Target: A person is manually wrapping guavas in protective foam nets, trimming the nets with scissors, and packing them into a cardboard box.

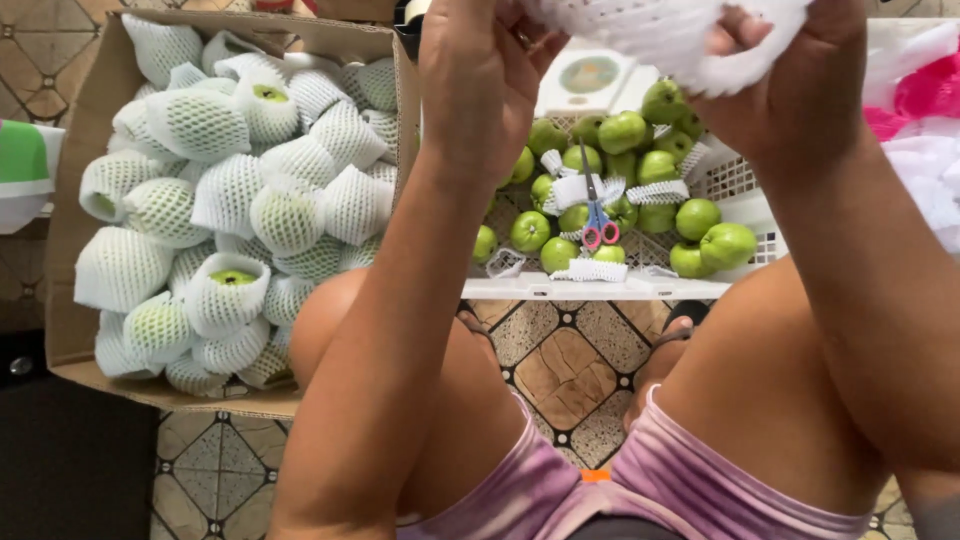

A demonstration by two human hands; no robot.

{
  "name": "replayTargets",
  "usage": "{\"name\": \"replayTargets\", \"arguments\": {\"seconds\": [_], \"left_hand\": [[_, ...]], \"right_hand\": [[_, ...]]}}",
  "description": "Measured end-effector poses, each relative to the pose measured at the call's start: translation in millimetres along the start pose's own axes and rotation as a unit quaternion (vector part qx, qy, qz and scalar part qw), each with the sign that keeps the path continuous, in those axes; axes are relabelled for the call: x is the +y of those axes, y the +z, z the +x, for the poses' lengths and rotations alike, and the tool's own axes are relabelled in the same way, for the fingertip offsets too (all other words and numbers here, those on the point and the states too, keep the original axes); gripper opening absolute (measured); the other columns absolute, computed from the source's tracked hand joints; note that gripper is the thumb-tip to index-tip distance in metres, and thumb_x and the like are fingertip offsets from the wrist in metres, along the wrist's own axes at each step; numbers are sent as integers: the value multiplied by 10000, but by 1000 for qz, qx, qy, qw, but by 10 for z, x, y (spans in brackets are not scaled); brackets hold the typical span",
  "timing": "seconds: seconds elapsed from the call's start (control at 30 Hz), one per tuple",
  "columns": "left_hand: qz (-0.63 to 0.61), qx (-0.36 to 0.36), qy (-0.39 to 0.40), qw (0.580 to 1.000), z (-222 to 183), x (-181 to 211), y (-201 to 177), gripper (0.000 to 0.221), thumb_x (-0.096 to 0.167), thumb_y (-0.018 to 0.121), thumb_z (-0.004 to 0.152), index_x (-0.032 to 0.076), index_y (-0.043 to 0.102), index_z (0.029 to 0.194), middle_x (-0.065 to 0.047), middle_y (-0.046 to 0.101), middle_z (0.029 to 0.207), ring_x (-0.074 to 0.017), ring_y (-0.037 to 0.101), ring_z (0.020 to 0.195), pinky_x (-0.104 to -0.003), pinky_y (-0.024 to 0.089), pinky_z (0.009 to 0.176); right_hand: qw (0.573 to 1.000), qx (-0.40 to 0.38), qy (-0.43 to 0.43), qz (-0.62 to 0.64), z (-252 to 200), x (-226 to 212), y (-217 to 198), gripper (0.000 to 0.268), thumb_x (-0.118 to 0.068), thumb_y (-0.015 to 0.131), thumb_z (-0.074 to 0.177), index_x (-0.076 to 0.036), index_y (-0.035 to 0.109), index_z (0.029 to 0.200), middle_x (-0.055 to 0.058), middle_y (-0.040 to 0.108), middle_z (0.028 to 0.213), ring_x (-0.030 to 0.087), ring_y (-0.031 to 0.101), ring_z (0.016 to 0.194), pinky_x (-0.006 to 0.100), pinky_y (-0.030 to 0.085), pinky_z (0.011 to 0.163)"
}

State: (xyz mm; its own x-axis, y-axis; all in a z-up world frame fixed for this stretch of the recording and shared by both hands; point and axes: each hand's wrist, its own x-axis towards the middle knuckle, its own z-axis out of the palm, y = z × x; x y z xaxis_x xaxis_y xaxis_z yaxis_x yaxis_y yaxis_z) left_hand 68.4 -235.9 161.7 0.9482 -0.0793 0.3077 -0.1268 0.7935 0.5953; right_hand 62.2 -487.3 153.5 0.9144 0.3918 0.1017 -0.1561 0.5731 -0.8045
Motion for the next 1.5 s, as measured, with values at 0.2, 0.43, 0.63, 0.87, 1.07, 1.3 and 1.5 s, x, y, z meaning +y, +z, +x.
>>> {"name": "replayTargets", "arguments": {"seconds": [0.2,0.43,0.63,0.87,1.07,1.3,1.5], "left_hand": [[121,-31,-291,949,-42,160,252,470,323,714,770,-92,643,977,-152,661,805,-215,630,625,-330,567,529],[249,-32,-166,954,-73,258,101,423,399,703,816,-20,721,878,-35,620,588,-98,528,394,-246,469,327],[67,-25,-115,991,-63,334,-59,267,170,653,949,-87,581,966,-155,654,779,-223,689,594,-247,624,509],[126,-32,-143,981,-42,405,-90,416,332,699,888,-62,630,1003,-166,687,851,-235,721,654,-285,643,559],[270,-50,-56,960,44,322,-86,188,165,696,950,-22,685,966,-108,716,799,-139,693,603,-219,605,514],[367,-67,-10,928,20,274,-59,214,167,697,932,-37,694,992,-107,720,776,-145,714,628,-228,619,537],[527,-33,-18,849,38,241,-129,339,134,884,758,-36,670,959,-107,777,744,-128,787,530,-190,664,416]], "right_hand": [[991,-1,101,-89,35,122,-782,124,-262,564,1080,-184,643,1027,-102,615,814,2,555,736,134,466,811],[878,92,249,-397,428,605,-1225,124,-238,628,1047,-119,654,1074,21,656,925,103,604,781,239,520,813],[696,172,341,-608,221,958,-1575,177,-218,679,1021,-68,662,1112,119,690,1013,184,644,817,322,563,816],[515,101,453,-720,-599,1414,-2696,514,-208,892,715,-7,695,1145,179,711,834,290,598,568,408,542,543],[470,22,444,-763,-760,1543,-2691,836,-221,963,611,-20,599,1336,180,710,1235,372,694,1067,439,548,956],[308,19,513,-801,-802,1484,-2275,1240,-482,1060,528,-77,419,1510,236,470,1503,436,496,1358,558,456,1083],[210,-62,518,-827,-995,1338,-1734,1003,-441,1000,558,-39,523,1343,161,636,1260,302,621,1124,457,604,856]]}}
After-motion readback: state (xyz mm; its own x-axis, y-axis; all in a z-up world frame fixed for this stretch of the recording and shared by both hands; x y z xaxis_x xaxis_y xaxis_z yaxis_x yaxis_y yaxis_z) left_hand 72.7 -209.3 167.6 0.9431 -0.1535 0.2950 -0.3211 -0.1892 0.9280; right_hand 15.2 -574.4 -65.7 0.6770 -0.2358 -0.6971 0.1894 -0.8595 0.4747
